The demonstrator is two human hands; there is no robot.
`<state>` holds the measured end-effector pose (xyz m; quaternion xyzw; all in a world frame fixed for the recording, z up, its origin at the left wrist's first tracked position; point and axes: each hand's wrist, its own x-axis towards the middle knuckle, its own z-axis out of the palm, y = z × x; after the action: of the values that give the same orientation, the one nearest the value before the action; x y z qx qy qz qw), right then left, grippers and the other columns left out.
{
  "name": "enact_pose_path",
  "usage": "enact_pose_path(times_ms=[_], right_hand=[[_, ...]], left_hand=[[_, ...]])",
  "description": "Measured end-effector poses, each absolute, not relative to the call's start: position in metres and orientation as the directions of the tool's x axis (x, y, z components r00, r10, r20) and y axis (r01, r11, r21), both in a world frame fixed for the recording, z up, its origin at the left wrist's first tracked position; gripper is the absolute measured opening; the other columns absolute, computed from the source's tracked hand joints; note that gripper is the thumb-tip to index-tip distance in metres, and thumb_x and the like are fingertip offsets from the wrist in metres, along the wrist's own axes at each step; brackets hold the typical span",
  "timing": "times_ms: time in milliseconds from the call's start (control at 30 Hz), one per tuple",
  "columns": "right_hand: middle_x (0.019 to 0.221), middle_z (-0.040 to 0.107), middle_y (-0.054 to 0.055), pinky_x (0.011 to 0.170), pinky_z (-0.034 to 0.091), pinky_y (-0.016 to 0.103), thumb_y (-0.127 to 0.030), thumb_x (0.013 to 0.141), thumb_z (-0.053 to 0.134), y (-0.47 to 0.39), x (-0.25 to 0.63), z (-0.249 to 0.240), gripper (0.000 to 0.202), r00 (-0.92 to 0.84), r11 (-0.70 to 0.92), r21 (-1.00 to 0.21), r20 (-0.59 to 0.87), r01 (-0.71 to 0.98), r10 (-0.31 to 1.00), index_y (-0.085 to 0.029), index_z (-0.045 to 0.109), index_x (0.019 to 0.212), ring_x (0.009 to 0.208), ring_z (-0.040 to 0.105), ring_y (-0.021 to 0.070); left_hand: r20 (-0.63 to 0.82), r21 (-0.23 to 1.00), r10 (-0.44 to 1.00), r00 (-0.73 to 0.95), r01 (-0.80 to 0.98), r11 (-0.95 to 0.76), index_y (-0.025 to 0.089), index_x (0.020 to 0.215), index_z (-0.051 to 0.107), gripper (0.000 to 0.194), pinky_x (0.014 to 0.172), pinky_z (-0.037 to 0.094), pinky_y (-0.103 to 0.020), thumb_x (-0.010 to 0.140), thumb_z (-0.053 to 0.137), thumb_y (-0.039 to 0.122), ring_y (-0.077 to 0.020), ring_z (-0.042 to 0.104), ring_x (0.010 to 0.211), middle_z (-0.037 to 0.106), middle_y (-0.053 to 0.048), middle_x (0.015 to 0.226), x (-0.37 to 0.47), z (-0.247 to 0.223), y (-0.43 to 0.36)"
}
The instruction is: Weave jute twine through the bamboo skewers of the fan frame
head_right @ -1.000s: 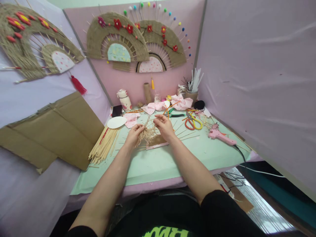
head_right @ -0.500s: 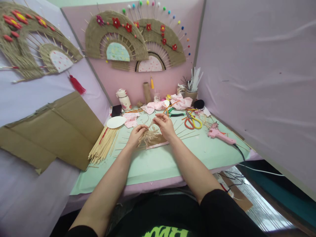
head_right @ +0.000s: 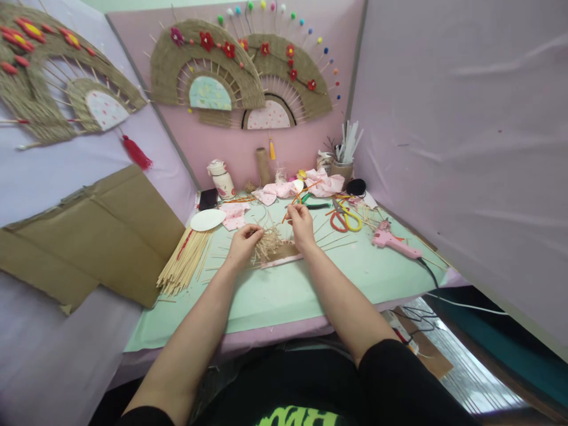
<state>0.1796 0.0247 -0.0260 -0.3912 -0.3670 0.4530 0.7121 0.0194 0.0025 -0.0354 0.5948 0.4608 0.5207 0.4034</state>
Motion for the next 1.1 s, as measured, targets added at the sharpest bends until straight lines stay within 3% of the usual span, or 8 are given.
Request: enact_pose_path(times_ms=[133,267,467,700,933,1100], right_hand=[[0.053,0.038,-0.004,0.056,0.032,0.024,-0.055,0.077,0.052,0.022,0.180,-0.028,0.044,0.264,0.345,-0.938,0.329,-0.018,0.907,-0.019,0.041,0.054,0.054,0.036,0.0089],[0.049,0.028,-0.005,0.051,0.023,0.026,-0.062,0.077,0.045,0.018,0.180,-0.027,0.053,0.127,0.287,-0.950,0.302,0.125,0.945,-0.019,0.031,0.050,0.050,0.027,0.0086],[0.050,0.021,-0.005,0.049,0.018,0.026,-0.063,0.077,0.044,0.016,0.181,-0.027,0.054,0.034,0.256,-0.944,0.269,0.207,0.963,-0.020,0.024,0.051,0.049,0.022,0.0084],[0.052,0.027,-0.004,0.050,0.023,0.025,-0.061,0.078,0.043,0.016,0.181,-0.027,0.050,0.031,0.303,-0.927,0.317,0.221,0.948,-0.020,0.030,0.054,0.051,0.027,0.0094],[0.046,0.026,-0.004,0.049,0.020,0.026,-0.071,0.076,0.036,0.017,0.179,-0.029,0.058,-0.043,0.174,-0.938,0.169,0.298,0.985,-0.020,0.029,0.048,0.047,0.025,0.0091],[0.045,0.025,-0.005,0.048,0.018,0.026,-0.070,0.073,0.041,0.016,0.176,-0.029,0.057,-0.078,0.187,-0.947,0.172,0.260,0.982,-0.021,0.027,0.047,0.047,0.023,0.0085]], left_hand=[[0.370,0.905,0.928,0.052,0.205,-0.372,0.016,0.075,0.062,0.013,0.066,0.040,-0.024,0.072,0.061,0.029,-0.0117,0.052,0.070,0.058,-0.001,0.075,0.019,-0.034,0.002],[0.488,0.816,0.853,0.184,0.252,-0.521,0.016,0.073,0.063,0.007,0.075,0.041,-0.026,0.072,0.061,0.023,-0.0145,0.054,0.083,0.059,-0.005,0.083,0.019,-0.032,0.000],[0.458,0.810,0.835,0.303,0.245,-0.533,0.016,0.073,0.061,0.006,0.077,0.042,-0.028,0.073,0.060,0.022,-0.0157,0.056,0.086,0.060,-0.006,0.087,0.022,-0.032,-0.003],[0.401,0.857,0.883,0.245,0.240,-0.456,0.016,0.066,0.056,0.015,0.076,0.041,-0.028,0.074,0.059,0.028,-0.0145,0.054,0.081,0.059,-0.005,0.084,0.021,-0.031,-0.002],[0.430,0.858,0.859,0.277,0.169,-0.484,0.016,0.063,0.054,0.014,0.081,0.040,-0.029,0.074,0.057,0.025,-0.0160,0.055,0.087,0.060,-0.005,0.087,0.021,-0.026,-0.005],[0.387,0.891,0.861,0.330,0.109,-0.442,0.016,0.065,0.056,0.014,0.080,0.041,-0.029,0.073,0.058,0.027,-0.0158,0.056,0.083,0.062,-0.005,0.083,0.020,-0.023,-0.008]])
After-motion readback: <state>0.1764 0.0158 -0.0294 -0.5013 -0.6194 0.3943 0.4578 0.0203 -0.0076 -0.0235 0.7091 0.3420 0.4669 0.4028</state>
